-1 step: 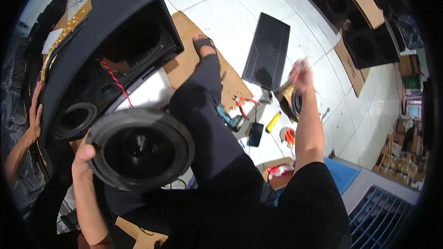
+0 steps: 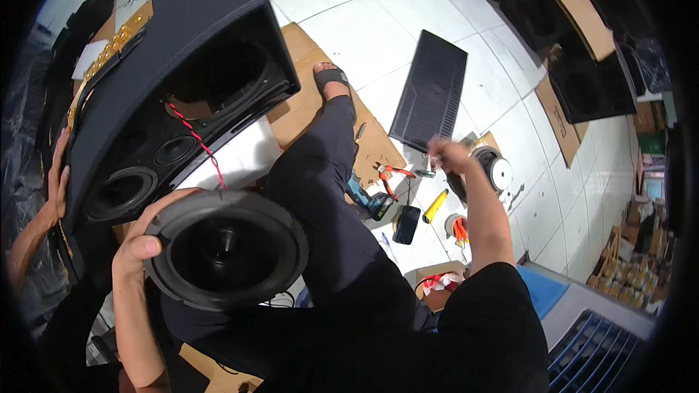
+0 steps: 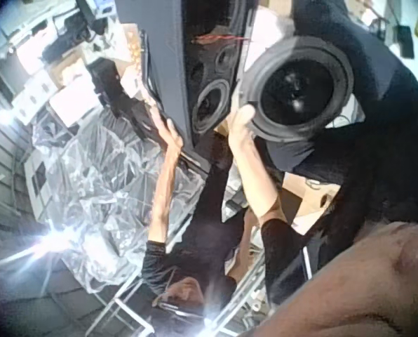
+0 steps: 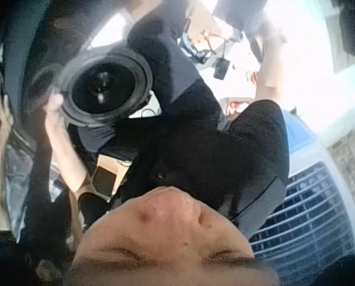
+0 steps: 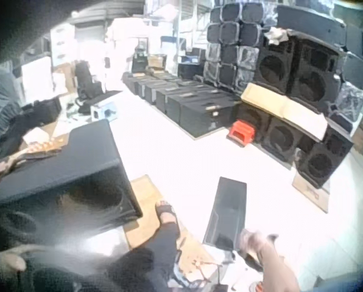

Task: The person removes a speaker driver from a speaker cabinet using a power drill, then uses a soldering iron to work on the driver's wiring. The person handles the driver and cabinet throughout the process.

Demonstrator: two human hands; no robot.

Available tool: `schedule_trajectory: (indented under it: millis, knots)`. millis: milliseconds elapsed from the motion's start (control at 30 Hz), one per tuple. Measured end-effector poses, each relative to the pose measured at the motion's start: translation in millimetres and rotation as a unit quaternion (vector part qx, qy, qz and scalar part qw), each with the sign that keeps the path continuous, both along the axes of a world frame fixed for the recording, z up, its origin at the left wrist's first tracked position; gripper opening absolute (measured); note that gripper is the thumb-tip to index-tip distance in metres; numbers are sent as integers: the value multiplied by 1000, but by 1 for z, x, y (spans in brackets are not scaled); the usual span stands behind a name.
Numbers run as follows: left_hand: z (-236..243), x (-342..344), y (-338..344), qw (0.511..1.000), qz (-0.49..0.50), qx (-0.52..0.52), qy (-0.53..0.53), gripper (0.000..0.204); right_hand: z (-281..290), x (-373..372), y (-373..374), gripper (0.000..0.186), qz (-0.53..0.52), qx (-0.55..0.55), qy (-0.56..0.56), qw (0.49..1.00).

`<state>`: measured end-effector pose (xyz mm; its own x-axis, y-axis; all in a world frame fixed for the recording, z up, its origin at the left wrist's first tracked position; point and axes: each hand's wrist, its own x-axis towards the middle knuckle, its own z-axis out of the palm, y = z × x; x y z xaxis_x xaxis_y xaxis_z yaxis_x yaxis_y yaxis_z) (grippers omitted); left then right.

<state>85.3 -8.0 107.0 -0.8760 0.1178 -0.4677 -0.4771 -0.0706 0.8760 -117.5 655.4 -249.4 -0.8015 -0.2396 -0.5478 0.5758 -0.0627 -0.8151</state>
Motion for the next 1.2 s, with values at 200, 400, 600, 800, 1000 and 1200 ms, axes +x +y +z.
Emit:
schedule_trajectory:
  millis: [200,400,600,800,1000,1200]
  knots:
    - [3,3,-30,993,-86,-77,2,108,-71,62,-218,99,457,535,128,698]
    - [25,-5,-35,966,-178,-185,35,109,-67,79,-202,82,396,619,170,657]
    - [22,7,-27,962,-170,-213,3,117,75,44,-237,45,18,224,113,968]
    - [12,6,-21,978,-136,-155,13,103,295,29,-345,53,437,184,486,734]
    - [1,24,-27,986,-115,-88,81,93,345,20,-403,43,544,251,588,544]
    - [-7,24,-33,981,-121,-70,136,87,347,30,-413,43,561,227,560,566]
